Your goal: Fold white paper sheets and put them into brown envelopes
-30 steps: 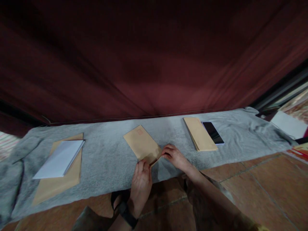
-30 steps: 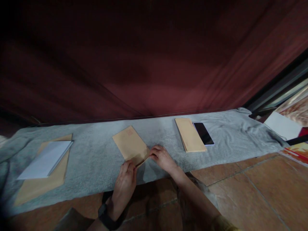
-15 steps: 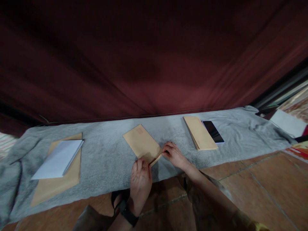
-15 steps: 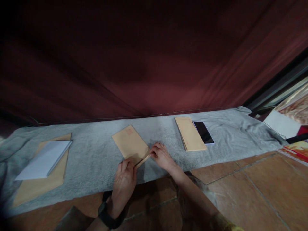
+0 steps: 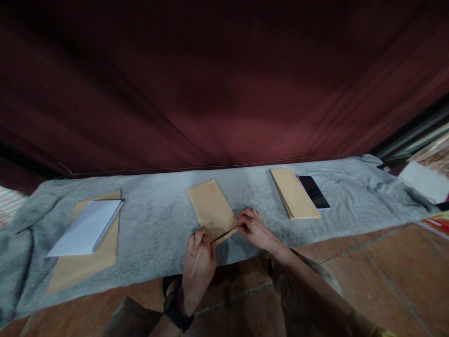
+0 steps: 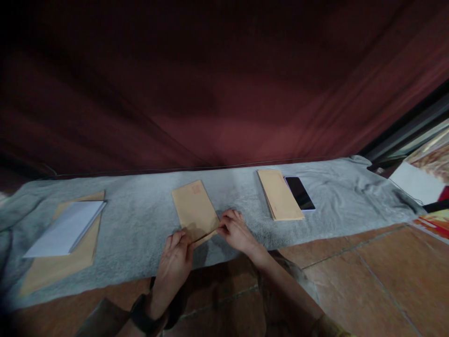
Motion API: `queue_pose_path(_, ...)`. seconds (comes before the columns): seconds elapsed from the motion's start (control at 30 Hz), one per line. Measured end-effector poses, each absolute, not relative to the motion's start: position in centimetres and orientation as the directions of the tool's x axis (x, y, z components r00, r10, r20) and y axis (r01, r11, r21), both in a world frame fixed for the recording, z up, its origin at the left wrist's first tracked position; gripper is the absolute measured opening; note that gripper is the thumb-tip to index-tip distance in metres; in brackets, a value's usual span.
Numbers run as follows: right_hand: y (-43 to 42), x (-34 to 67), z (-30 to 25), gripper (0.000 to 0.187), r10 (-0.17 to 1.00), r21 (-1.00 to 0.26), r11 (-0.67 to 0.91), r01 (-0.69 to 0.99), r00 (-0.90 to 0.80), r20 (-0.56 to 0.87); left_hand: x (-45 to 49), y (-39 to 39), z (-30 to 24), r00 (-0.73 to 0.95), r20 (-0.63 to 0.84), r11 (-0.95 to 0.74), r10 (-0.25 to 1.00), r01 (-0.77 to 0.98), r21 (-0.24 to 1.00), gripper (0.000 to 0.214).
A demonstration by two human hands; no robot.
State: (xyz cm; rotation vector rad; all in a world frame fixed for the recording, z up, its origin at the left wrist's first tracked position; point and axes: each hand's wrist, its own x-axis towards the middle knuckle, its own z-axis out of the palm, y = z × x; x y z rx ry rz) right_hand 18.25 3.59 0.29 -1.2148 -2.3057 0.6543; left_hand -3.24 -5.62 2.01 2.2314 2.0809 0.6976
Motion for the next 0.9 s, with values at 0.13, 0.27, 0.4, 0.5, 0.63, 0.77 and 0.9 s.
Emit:
queue_pose_path(0.13, 3.6, 18.5, 0.7, 0.007, 0.838, -0.605, 0.5, 0.619, -0.521, 0.159, -3.1, -5.9, 2.5, 0.036, 0.306, -0.122, 0.951, 0.955, 0.27, 0.02)
queue_pose_path(0.27, 3.5, 19.0, 1.5, 0.008, 0.81, -0.617, 0.521, 0.59, -0.569, 0.139, -2.8, -6.4, 2.8, 0.062, 0.324, -0.135, 0.944, 0.969, 0.207, 0.016)
queue_pose_path(0.4, 3.3, 19.6, 2.1, 0.019, 0.773, -0.611, 0.548, 0.571, -0.625, 0.11, -2.4, -6.4, 2.1, 0.174, 0.39, -0.264, 0.904, 0.946, 0.188, 0.026)
queue_pose_path(0.5, 3.1, 19.8, 2.3, 0.029, 0.76, -0.59, 0.563, 0.579, -0.643, 0.095, -2.2, -6.2, 1.4, 0.221, 0.379, -0.32, 0.899, 0.921, 0.223, 0.025)
queue_pose_path(0.63, 2.7, 19.3, 2.4, 0.035, 0.739, -0.578, 0.6, 0.553, -0.66, 0.136, -1.8, -6.1, 1.1, 0.229, 0.365, -0.32, 0.902, 0.923, 0.213, 0.024)
queue_pose_path(0.77, 1.8, 18.1, 2.4, 0.053, 0.643, -0.582, 0.679, 0.448, -0.745, 0.177, -1.6, -6.4, 1.0, 0.288, 0.366, -0.367, 0.885, 0.915, 0.167, 0.03)
queue_pose_path(0.9, 1.0, 17.5, 2.3, 0.06, 0.592, -0.6, 0.695, 0.395, -0.789, 0.166, -1.6, -6.6, 1.2, 0.328, 0.35, -0.398, 0.877, 0.905, 0.149, 0.037)
